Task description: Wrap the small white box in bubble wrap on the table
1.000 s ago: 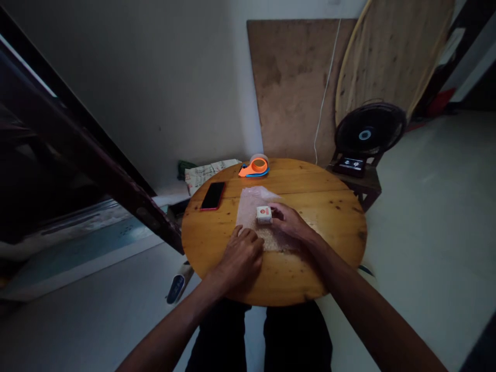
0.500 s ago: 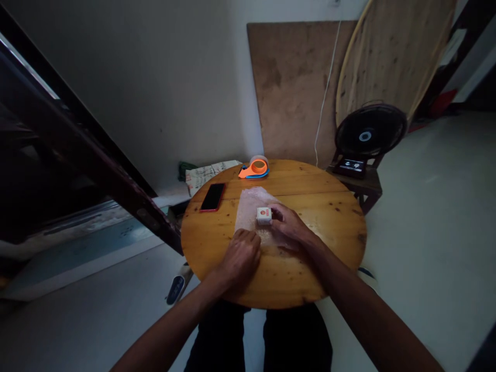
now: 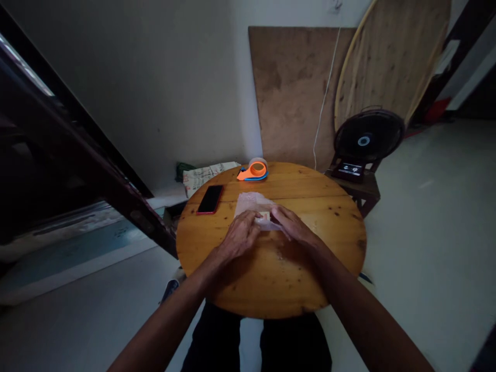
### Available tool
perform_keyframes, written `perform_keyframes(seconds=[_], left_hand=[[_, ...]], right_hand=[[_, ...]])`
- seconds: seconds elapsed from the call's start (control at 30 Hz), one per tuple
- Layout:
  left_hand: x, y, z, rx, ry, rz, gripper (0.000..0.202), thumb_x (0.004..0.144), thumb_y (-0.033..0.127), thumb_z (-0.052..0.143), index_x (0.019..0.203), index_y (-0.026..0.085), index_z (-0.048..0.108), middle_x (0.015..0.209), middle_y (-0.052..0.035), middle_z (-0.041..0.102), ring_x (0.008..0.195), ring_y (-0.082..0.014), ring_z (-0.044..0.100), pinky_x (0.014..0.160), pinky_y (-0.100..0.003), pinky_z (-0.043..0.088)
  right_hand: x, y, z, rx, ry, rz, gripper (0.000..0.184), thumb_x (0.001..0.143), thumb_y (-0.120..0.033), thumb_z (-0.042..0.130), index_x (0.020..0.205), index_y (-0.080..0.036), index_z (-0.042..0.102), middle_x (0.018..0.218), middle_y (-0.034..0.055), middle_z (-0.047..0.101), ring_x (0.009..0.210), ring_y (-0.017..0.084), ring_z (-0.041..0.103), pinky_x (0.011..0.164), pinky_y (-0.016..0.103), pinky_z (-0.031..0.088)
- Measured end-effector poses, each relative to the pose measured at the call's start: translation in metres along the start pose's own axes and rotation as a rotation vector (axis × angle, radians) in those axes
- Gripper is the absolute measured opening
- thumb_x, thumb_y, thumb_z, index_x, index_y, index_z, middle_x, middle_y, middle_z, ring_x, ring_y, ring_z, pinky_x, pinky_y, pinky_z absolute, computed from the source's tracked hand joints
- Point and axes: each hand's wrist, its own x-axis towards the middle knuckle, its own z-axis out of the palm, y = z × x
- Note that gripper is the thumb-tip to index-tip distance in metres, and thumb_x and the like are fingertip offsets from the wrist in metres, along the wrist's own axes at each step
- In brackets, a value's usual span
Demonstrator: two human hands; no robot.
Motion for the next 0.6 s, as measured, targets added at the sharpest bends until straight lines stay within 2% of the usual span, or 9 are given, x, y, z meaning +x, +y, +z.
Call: perform_keyframes(seconds=[0.1,0.2,0.27,0.37,0.4,0.47,0.53,0.6], left_hand=[[0.001,-0.005,0.003,-0.048,0.011,-0.03,0.031,0.075,0.013,0.053,0.106,0.016,0.056,0.094,-0.0038,0.062,0.084,-0.0164,0.056,0.08,-0.029,0.045],[0.003,-0.009,0.008,-0.04,0.057,-0.078,0.01,0.078,0.022,0.057,0.085,0.015,0.06,0.085,-0.0041,0.06,0.082,-0.0162,0.056,0.079,-0.029,0.045],[0.007,-0.012,0.01,-0.071,0.094,-0.101,0.012,0.08,0.027,0.058,0.078,0.015,0.061,0.094,-0.0069,0.061,0.09,-0.0177,0.056,0.084,-0.031,0.046],[0.016,-0.017,0.014,-0.195,0.123,-0.174,0.015,0.077,0.027,0.061,0.085,0.015,0.063,0.114,-0.0094,0.06,0.102,-0.0196,0.056,0.091,-0.034,0.044],[0.019,-0.019,0.015,-0.258,0.106,-0.212,0.017,0.076,0.028,0.062,0.087,0.015,0.063,0.11,-0.0088,0.061,0.098,-0.0189,0.057,0.088,-0.033,0.045],[0.024,-0.022,0.019,-0.428,0.055,-0.287,0.02,0.075,0.033,0.063,0.085,0.015,0.061,0.089,-0.0051,0.064,0.08,-0.0152,0.058,0.074,-0.028,0.047],[0.027,-0.023,0.021,-0.606,0.025,-0.332,0.024,0.072,0.036,0.065,0.078,0.015,0.057,0.073,-0.0003,0.058,0.065,-0.0112,0.053,0.061,-0.023,0.043],[0.027,-0.022,0.021,-0.718,0.028,-0.339,0.028,0.068,0.038,0.069,0.075,0.014,0.054,0.07,0.0016,0.055,0.062,-0.009,0.05,0.058,-0.021,0.04]], right_hand=[[-0.001,-0.004,-0.004,0.038,-0.026,-0.025,0.045,0.095,-0.049,0.036,0.113,-0.018,0.063,0.108,0.0057,0.065,0.102,0.02,0.059,0.093,0.036,0.045],[-0.003,-0.008,-0.007,0.036,-0.053,0.0,0.042,0.093,-0.05,0.043,0.115,-0.02,0.063,0.111,0.0061,0.065,0.105,0.022,0.059,0.097,0.039,0.044],[-0.005,-0.011,-0.008,0.092,-0.107,0.04,0.043,0.088,-0.049,0.053,0.122,-0.022,0.059,0.122,0.0071,0.062,0.113,0.023,0.057,0.099,0.04,0.043],[-0.007,-0.013,-0.007,0.152,-0.184,0.074,0.06,0.077,-0.041,0.068,0.131,-0.024,0.051,0.138,0.0089,0.051,0.124,0.024,0.05,0.103,0.041,0.041],[-0.007,-0.012,-0.006,0.136,-0.183,0.083,0.066,0.073,-0.038,0.071,0.133,-0.024,0.049,0.14,0.0096,0.049,0.125,0.025,0.05,0.103,0.041,0.04],[-0.006,-0.011,-0.003,0.058,-0.133,0.103,0.071,0.068,-0.03,0.073,0.133,-0.022,0.048,0.138,0.0108,0.051,0.123,0.025,0.051,0.103,0.042,0.04],[-0.005,-0.008,-0.001,-0.025,-0.066,0.099,0.063,0.067,-0.025,0.07,0.128,-0.021,0.052,0.13,0.0097,0.057,0.116,0.024,0.055,0.099,0.04,0.042],[-0.004,-0.007,-0.001,-0.079,-0.031,0.07,0.047,0.071,-0.024,0.064,0.118,-0.02,0.059,0.114,0.0063,0.064,0.1,0.02,0.06,0.088,0.034,0.047]])
